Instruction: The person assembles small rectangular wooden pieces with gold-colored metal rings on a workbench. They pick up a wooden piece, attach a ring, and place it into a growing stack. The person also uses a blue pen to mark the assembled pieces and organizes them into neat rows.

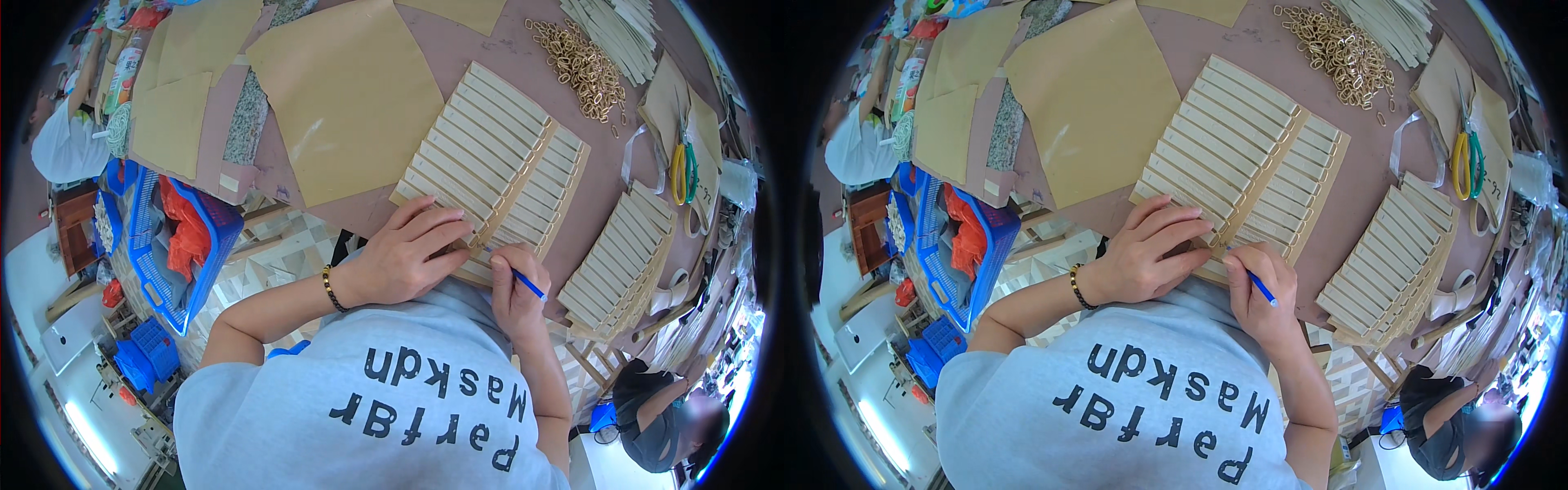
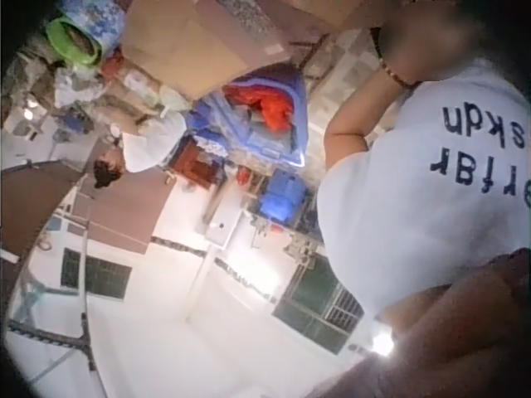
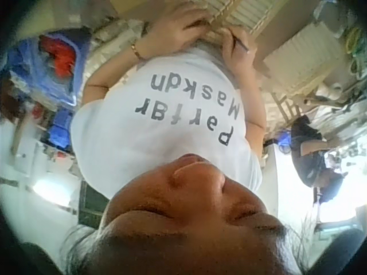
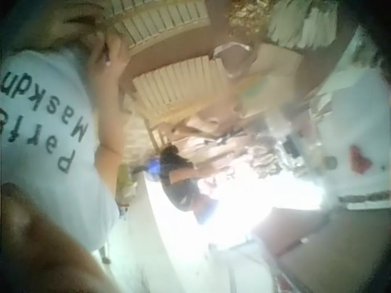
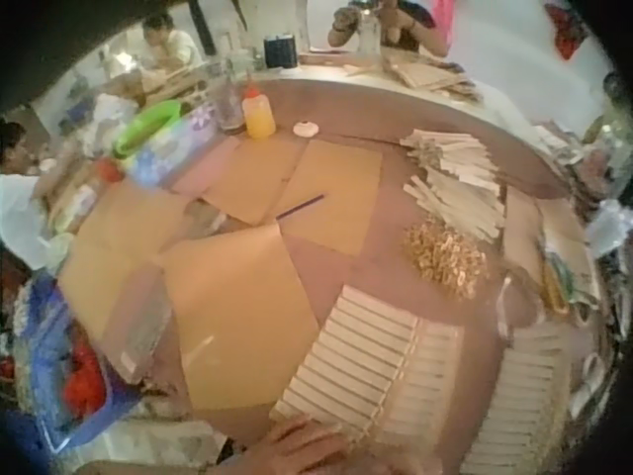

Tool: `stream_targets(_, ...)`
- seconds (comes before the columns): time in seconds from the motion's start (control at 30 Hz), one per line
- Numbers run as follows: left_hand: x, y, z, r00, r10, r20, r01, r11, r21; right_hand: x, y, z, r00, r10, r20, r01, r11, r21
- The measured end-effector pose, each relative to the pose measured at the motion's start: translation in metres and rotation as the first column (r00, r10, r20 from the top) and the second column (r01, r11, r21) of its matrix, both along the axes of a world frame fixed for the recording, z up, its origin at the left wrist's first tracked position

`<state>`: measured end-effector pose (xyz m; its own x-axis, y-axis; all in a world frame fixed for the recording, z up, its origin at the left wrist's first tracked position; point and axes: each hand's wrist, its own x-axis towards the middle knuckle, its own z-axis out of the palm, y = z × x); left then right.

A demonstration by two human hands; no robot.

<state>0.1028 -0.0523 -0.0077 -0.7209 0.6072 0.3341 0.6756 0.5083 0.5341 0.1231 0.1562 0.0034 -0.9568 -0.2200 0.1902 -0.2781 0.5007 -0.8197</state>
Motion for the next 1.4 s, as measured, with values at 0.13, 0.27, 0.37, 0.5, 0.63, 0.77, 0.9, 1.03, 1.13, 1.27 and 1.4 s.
stream_targets(0.13, -0.001, -0.001, 0.001, 1.000, -0.003, 0.008, 0.003, 1.000, -0.004, 0.001, 0.001, 0.000, 0.999, 0.006, 0.043, -0.005, 1.000, -0.017)
stream_targets(0.27, 0.000, -0.001, 0.001, 1.000, 0.001, 0.003, -0.001, 1.000, -0.005, 0.001, 0.001, 0.000, 0.999, -0.011, 0.036, 0.013, 0.998, -0.055)
stream_targets(0.37, -0.001, 0.000, 0.001, 1.000, 0.001, 0.002, -0.001, 1.000, -0.013, 0.001, 0.002, 0.001, 0.999, -0.037, 0.004, 0.037, 0.999, -0.034)
stream_targets(0.5, 0.000, 0.000, 0.001, 1.000, -0.011, 0.008, 0.011, 1.000, -0.029, 0.014, 0.017, -0.002, 0.963, -0.258, 0.075, 0.268, 0.918, -0.294)
stream_targets(0.63, -0.002, 0.001, 0.007, 1.000, 0.009, 0.016, -0.008, 0.998, -0.054, 0.024, 0.040, -0.009, 0.937, -0.343, -0.074, 0.317, 0.917, -0.243)
stream_targets(0.77, -0.004, 0.006, 0.011, 0.994, 0.103, -0.030, -0.106, 0.988, -0.112, 0.040, 0.050, -0.013, 0.943, -0.312, -0.113, 0.287, 0.938, -0.193)
stream_targets(0.9, -0.002, 0.015, 0.011, 0.995, -0.048, -0.082, 0.041, 0.995, -0.086, 0.046, 0.050, -0.016, 0.930, -0.344, -0.131, 0.317, 0.930, -0.188)
stream_targets(1.03, 0.001, 0.037, 0.008, 0.983, -0.170, -0.071, 0.163, 0.982, -0.100, 0.039, 0.046, -0.013, 0.919, -0.370, -0.136, 0.335, 0.914, -0.228)
stream_targets(1.13, 0.000, 0.039, 0.008, 0.984, -0.167, -0.056, 0.160, 0.981, -0.112, 0.034, 0.045, -0.012, 0.920, -0.364, -0.145, 0.323, 0.914, -0.245)
stream_targets(1.27, 0.001, 0.039, 0.009, 0.984, -0.171, -0.047, 0.164, 0.979, -0.123, 0.027, 0.043, -0.013, 0.912, -0.393, -0.119, 0.343, 0.889, -0.303)
stream_targets(1.4, 0.001, 0.038, 0.011, 0.986, -0.167, -0.028, 0.162, 0.976, -0.144, 0.020, 0.043, -0.015, 0.900, -0.427, -0.090, 0.375, 0.862, -0.340)
